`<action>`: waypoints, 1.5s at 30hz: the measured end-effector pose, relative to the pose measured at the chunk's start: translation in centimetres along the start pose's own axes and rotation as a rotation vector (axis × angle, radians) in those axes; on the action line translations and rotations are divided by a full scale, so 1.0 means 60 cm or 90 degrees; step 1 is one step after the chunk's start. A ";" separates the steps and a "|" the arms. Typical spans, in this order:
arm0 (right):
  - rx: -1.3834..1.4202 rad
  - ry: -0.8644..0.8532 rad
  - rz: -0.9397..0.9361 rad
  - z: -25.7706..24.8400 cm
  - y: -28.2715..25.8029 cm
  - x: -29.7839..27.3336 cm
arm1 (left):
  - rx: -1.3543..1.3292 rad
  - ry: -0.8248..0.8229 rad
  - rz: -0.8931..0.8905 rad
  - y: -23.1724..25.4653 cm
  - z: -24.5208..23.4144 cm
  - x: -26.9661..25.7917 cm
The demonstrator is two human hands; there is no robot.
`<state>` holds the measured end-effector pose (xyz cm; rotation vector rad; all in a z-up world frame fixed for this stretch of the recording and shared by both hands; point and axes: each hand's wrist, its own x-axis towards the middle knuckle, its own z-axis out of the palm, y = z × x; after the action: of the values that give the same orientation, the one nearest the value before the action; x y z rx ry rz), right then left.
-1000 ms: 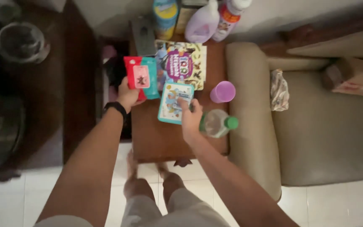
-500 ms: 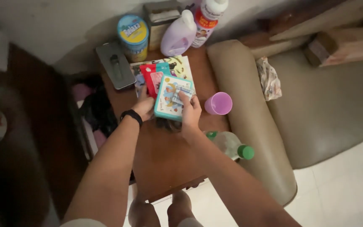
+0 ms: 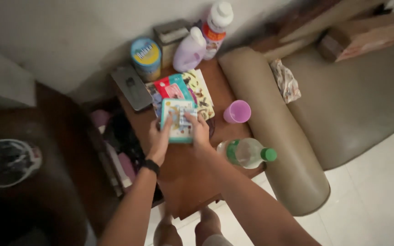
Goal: Gathering small toys into a metal box and moving various household items.
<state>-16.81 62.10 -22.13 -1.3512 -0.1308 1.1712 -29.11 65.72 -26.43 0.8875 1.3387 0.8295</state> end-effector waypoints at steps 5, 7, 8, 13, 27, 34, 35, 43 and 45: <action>-0.034 -0.076 0.024 0.040 -0.029 -0.063 | 0.034 -0.032 -0.045 0.118 -0.072 -0.068; -0.010 -0.124 0.023 0.075 -0.057 -0.083 | 0.030 -0.032 -0.043 0.158 -0.092 -0.074; -0.023 -0.149 0.026 0.096 -0.075 -0.099 | 0.005 -0.021 -0.018 0.173 -0.102 -0.078; -0.067 -0.216 -0.059 0.209 -0.155 -0.158 | -0.072 0.078 0.083 0.297 -0.153 -0.132; -0.087 -0.392 -0.258 0.382 -0.335 -0.385 | -0.236 0.158 0.035 0.468 -0.273 -0.389; -0.132 -0.473 -0.295 0.454 -0.309 -0.415 | -0.242 0.149 0.034 0.468 -0.317 -0.420; -0.106 -0.427 -0.306 0.457 -0.306 -0.421 | -0.236 0.138 0.037 0.470 -0.325 -0.421; 0.071 -0.240 -0.389 0.482 -0.327 -0.445 | -0.169 0.090 0.044 0.517 -0.376 -0.415; -0.034 -0.252 -0.430 0.491 -0.338 -0.444 | -0.158 0.077 0.066 0.531 -0.381 -0.409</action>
<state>-37.66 67.62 16.92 -0.9796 -0.8404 0.8355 -53.35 59.18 12.39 0.7254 1.2681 1.1180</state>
